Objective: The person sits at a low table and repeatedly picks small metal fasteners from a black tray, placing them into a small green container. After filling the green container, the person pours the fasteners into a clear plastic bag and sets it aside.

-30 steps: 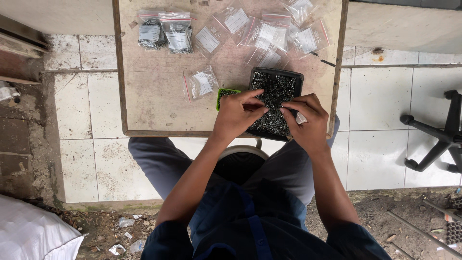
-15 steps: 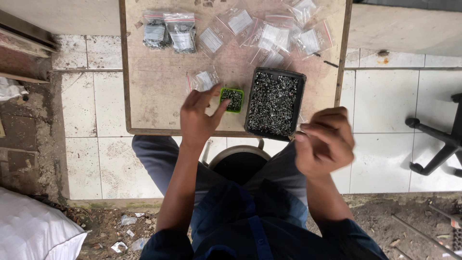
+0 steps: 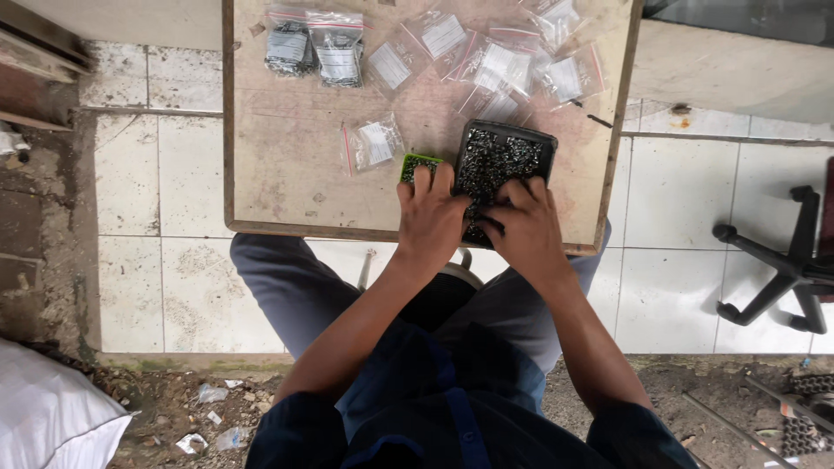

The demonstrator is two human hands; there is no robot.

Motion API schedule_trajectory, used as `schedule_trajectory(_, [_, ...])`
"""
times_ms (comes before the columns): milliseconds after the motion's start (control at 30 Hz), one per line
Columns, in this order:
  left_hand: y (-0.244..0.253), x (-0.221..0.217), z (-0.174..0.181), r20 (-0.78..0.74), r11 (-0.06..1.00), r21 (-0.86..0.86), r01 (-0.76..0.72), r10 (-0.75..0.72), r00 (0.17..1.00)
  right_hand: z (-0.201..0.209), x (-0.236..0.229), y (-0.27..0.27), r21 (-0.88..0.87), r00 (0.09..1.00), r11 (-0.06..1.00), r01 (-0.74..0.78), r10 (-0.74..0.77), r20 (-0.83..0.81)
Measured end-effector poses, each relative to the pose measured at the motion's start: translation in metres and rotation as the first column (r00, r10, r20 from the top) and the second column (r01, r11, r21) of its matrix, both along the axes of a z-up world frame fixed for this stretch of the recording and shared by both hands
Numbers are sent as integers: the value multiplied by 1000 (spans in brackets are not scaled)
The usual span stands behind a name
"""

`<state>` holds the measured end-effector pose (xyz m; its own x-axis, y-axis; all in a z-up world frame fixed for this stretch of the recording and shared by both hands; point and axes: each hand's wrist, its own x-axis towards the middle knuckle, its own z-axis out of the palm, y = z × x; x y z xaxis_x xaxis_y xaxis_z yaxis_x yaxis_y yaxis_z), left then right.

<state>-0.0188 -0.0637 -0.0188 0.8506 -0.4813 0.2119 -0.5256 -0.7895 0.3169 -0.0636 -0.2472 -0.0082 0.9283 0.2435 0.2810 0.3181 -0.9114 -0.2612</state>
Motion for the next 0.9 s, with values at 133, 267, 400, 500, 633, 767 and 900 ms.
schedule_trajectory(133, [-9, 6, -25, -59, 1000, -4, 10, -10, 998, -23, 0, -5, -4, 1000, 1000, 2, -2, 0])
schedule_trajectory(267, [-8, 4, -15, 49, 999, -37, 28, -26, 998, -19, -2, -4, 21, 1000, 1000, -12, 12, -9])
schedule_trajectory(400, [-10, 8, -32, 220, 992, -110, 64, -39, 975, -18, -2, -7, 10, 998, 999, -47, 47, -40])
schedule_trajectory(500, [-11, 6, -32, 165, 999, 4, 43, -43, 985, -15, 0, -3, 5, 997, 999, -36, 36, -73])
schedule_trajectory(633, [-14, 4, -26, 142, 997, 64, 34, -42, 989, -32, 1, -6, 11, 998, 999, -30, 31, -49])
schedule_trajectory(767, [-16, 2, -23, 136, 986, 163, 23, -46, 990, -28, 0, -4, 21, 999, 999, -47, 47, -23])
schedule_trajectory(900, [-19, 0, -24, 199, 958, 280, 66, -125, 972, -35, 0, -5, -14, 999, 999, -52, 52, 13])
